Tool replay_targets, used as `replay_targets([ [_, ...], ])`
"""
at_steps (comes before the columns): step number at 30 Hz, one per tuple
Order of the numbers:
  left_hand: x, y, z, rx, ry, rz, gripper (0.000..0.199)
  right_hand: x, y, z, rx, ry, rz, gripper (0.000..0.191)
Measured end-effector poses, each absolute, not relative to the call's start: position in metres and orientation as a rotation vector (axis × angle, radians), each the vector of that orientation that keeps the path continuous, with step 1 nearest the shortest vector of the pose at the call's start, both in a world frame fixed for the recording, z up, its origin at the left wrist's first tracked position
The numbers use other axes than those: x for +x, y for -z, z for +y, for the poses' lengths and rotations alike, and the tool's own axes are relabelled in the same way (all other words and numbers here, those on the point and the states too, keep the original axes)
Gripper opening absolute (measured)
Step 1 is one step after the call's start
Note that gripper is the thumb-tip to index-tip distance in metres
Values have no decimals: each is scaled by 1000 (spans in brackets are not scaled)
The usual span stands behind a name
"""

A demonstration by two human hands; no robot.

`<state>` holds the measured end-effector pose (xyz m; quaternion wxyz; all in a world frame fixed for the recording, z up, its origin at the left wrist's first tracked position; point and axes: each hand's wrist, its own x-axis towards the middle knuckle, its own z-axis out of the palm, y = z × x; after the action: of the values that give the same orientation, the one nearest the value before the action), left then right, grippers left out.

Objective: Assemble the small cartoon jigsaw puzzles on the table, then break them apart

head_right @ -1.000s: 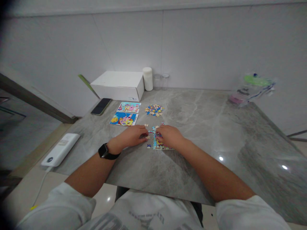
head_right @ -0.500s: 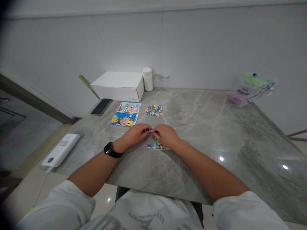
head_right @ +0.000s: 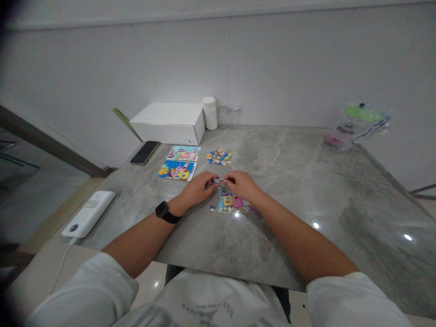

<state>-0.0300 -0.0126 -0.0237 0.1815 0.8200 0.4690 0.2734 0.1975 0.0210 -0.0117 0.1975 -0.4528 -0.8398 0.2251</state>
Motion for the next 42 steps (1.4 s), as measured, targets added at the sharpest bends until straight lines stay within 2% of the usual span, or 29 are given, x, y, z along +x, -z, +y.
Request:
replay_targets([
  [4, -29, 26, -8, 2379, -726, 1359, 17, 203, 4, 25, -1380, -602, -2382, 22],
  [11, -29, 26, -3, 2469, -592, 1406, 20, 217, -7, 27, -1789, -311, -2552, 25],
  [14, -28, 20, -8, 2495, -616, 1399, 21, 225, -18, 26, -1829, -188, -2492, 25],
  [18, -20, 3, -26, 2576, -497, 1197, 24, 246, -28, 26, -1707, -294, -2565, 18],
  [22, -6, -9, -42, 2657, -260, 1149, 40, 265, -21, 17, -1730, -440, -2689, 16],
  [28, 10, -11, -40, 2704, -55, 1212, 54, 268, -4, -7, -1660, -592, -2674, 26],
  [35, 16, -17, -29, 2590, 43, 1176, 64, 265, -4, -20, -1660, -662, -2669, 27],
  [38, 22, -23, -24, 2529, 111, 1181, 59, 261, -5, -21, -1683, -676, -2687, 23],
  [42, 27, -26, -17, 2489, 169, 1187, 35, 256, -7, -24, -1712, -742, -2652, 24],
])
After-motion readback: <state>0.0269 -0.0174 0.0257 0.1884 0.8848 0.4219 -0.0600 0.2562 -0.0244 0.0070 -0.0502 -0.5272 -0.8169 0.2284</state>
